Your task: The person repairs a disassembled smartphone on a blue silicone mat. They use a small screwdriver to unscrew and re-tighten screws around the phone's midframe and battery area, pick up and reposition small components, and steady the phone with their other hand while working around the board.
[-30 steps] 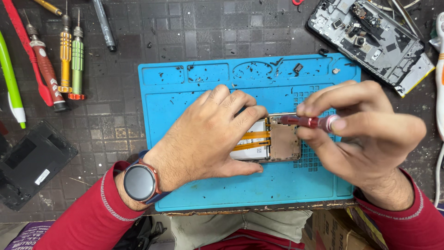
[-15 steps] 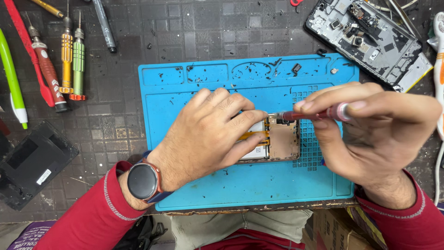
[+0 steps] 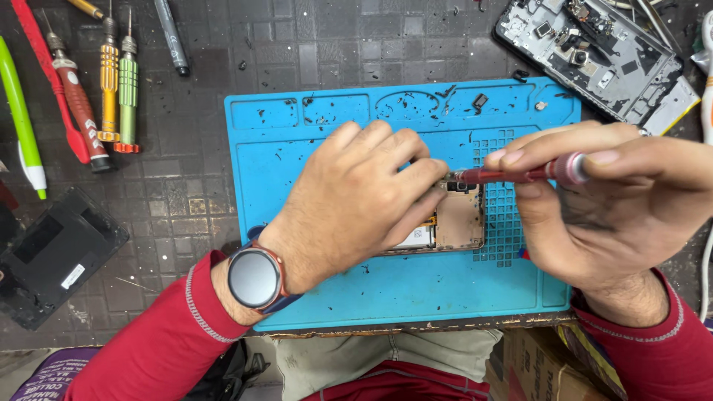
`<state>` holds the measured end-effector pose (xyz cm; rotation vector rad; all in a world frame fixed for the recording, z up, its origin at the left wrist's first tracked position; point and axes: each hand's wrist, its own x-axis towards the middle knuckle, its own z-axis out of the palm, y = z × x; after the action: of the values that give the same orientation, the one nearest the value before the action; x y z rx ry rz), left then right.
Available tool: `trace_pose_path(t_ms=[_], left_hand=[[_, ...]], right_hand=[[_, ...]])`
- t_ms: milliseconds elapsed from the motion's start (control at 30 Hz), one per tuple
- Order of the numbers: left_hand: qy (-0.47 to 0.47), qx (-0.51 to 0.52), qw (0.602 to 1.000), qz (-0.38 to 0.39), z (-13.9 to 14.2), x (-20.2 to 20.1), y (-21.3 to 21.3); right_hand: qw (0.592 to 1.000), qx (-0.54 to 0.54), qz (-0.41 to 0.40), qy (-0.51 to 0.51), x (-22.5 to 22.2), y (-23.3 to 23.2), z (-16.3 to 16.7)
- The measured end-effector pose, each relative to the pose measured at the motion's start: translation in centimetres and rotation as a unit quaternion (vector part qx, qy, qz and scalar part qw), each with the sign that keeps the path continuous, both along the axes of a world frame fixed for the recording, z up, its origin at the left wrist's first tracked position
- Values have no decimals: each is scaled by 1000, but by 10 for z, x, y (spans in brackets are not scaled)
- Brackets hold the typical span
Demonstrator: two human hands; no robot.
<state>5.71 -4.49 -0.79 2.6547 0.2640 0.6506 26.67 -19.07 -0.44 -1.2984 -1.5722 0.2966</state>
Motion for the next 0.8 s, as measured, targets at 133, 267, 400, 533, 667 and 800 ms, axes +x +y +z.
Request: trace_pose_path(t_ms=[133,267,400,533,667,800], left_hand=[[34,35,999,-2,3,7,-2],[81,119,990,-2,7,12,-7],[109,199,974,12,11,15,-15],[117,248,961,34,11,18,-17],[138,221,965,33,14,17,-9],[88,161,980,72,27,4,13]], right_hand=[[997,-41,-67,19,4,-13,-3],[985,-70,-143,59,13,-27,2],[980,-71,-167,88,17,-34,11],[981,-79,-151,94,14,-37,15],[991,-69,-97,68,13,-33,14],[998,-42,-45,11,17,-26,12]])
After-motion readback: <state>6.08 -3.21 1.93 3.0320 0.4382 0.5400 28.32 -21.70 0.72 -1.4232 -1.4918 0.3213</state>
